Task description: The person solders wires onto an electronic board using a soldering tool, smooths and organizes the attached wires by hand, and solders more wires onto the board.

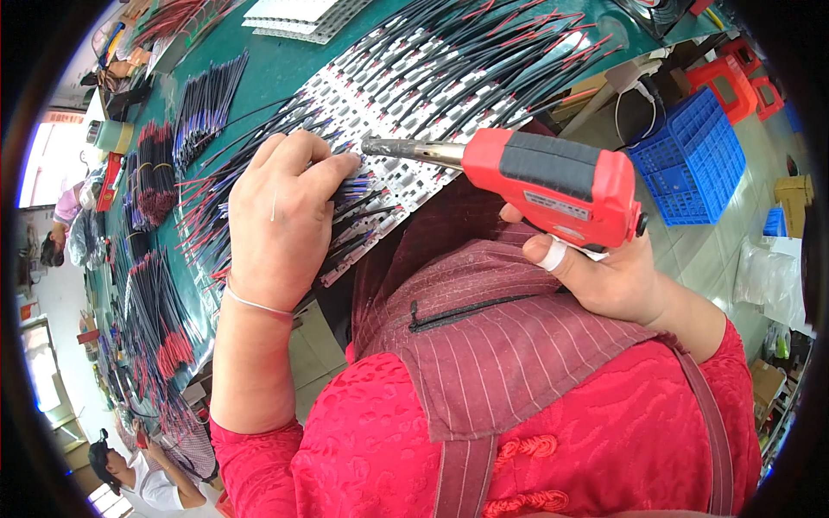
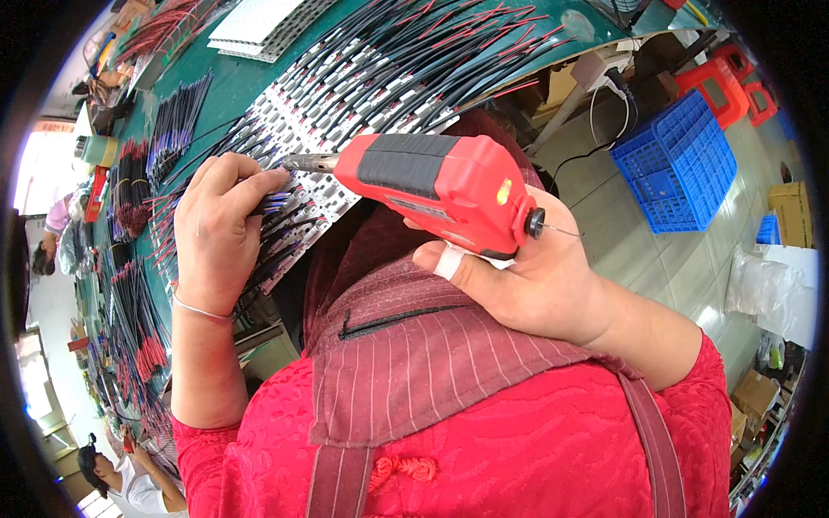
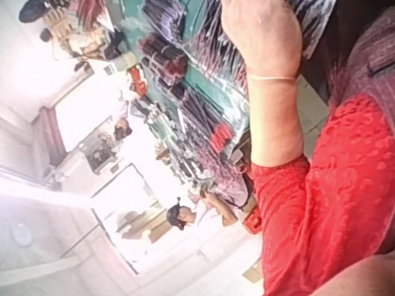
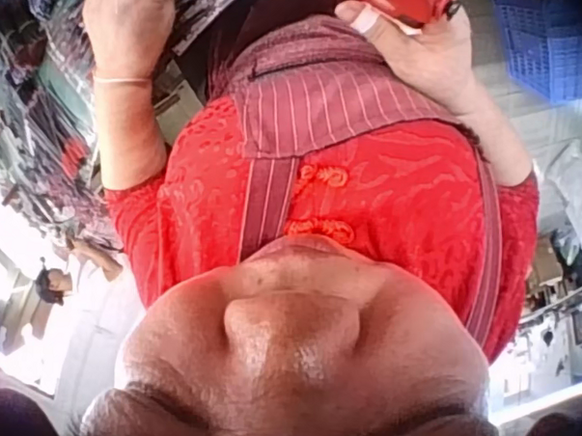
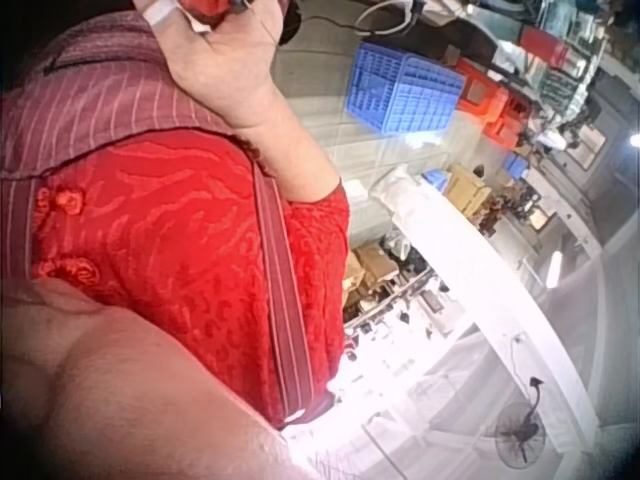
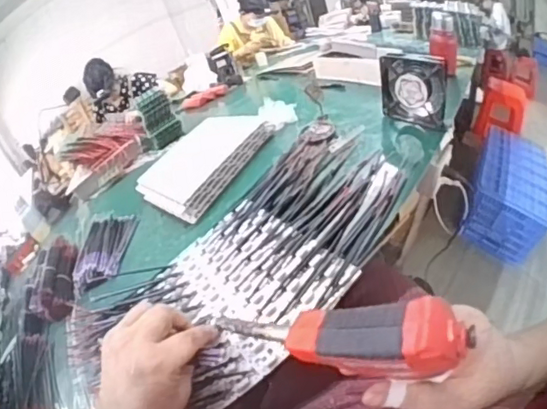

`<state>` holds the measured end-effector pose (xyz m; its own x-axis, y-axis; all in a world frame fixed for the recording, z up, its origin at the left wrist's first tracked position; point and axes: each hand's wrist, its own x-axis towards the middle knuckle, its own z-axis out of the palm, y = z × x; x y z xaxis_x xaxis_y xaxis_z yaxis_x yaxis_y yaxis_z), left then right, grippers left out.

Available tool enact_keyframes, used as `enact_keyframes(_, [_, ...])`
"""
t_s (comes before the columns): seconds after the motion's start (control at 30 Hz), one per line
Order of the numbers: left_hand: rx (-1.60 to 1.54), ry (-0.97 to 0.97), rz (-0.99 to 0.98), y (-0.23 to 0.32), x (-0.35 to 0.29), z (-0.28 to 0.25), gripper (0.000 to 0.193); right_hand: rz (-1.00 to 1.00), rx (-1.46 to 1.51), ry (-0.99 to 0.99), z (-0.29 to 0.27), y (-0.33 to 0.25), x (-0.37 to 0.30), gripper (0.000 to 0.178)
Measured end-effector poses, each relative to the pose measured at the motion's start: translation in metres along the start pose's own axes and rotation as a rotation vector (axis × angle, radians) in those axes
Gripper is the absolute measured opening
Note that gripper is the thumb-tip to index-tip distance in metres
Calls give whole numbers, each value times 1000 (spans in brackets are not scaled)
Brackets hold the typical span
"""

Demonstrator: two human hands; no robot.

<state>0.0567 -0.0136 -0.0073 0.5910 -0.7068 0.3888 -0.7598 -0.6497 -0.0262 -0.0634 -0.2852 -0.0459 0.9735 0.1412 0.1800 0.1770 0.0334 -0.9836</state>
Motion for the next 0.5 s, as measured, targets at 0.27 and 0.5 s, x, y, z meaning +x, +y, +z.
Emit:
enact_keyframes(0.27, [-14,10,37,-4,-2,1,25,41,22,4,1,-3,-3,38])
enact_keyframes(0.5, [-42,28,66,-7,-3,3,23,-28,-15,-2,2,3,-3,35])
